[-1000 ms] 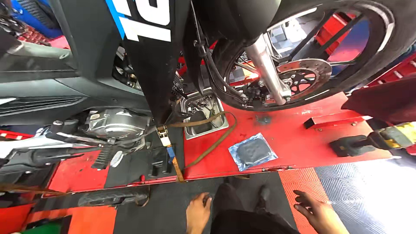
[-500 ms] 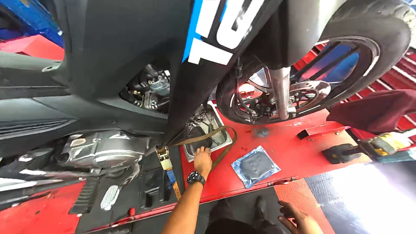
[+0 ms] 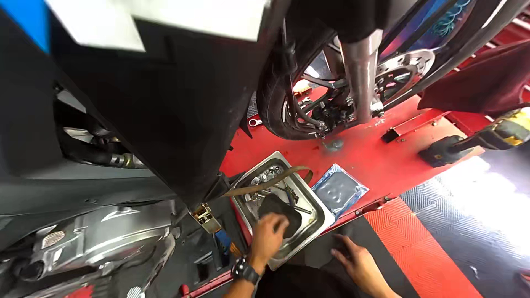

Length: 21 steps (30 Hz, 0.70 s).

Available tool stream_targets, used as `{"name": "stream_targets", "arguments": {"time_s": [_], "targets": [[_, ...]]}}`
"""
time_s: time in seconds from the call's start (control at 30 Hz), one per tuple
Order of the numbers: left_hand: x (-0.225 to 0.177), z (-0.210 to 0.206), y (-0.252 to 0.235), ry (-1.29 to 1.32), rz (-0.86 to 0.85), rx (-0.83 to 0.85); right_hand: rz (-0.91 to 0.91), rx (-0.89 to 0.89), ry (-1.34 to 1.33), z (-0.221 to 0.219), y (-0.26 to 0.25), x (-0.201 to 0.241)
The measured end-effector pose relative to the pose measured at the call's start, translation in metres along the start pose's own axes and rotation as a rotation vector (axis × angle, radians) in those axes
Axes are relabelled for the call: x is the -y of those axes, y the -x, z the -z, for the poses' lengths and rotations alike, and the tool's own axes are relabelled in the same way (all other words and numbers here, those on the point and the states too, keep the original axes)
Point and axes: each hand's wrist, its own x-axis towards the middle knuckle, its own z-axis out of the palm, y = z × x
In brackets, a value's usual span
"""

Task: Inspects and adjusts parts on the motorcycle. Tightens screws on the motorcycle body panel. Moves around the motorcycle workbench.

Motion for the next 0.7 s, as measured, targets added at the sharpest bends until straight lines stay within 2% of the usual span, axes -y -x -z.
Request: {"name": "stream_targets", "arguments": {"time_s": [0.07, 0.17, 0.2, 0.3, 0.37, 0.5, 0.6, 0.7], "targets": [[0.015, 0.021, -0.034, -0.188, 0.103, -0.12, -0.04, -0.042, -0.066, -0.012, -0.017, 0.013], [0.03, 0.039, -0.071, -0.437, 0.228, 0.026, -0.171, -0.12, -0.118, -0.026, -0.034, 0.031], [0.031, 0.041, -0.077, -0.458, 0.249, 0.039, -0.215, -0.145, -0.131, -0.028, -0.037, 0.034], [0.032, 0.041, -0.084, -0.412, 0.208, -0.12, -0.285, -0.189, -0.158, -0.029, -0.042, 0.036], [0.035, 0.041, -0.086, -0.368, 0.186, -0.169, -0.295, -0.207, -0.163, -0.03, -0.041, 0.036], [0.036, 0.038, -0.1, -0.363, 0.132, -0.121, -0.304, -0.239, -0.114, -0.027, -0.041, 0.038], [0.037, 0.032, -0.112, -0.454, 0.178, -0.061, -0.318, -0.234, -0.027, -0.025, -0.041, 0.043], [0.039, 0.033, -0.112, -0.491, 0.201, -0.048, -0.286, -0.377, 0.076, -0.026, -0.036, 0.052]]}}
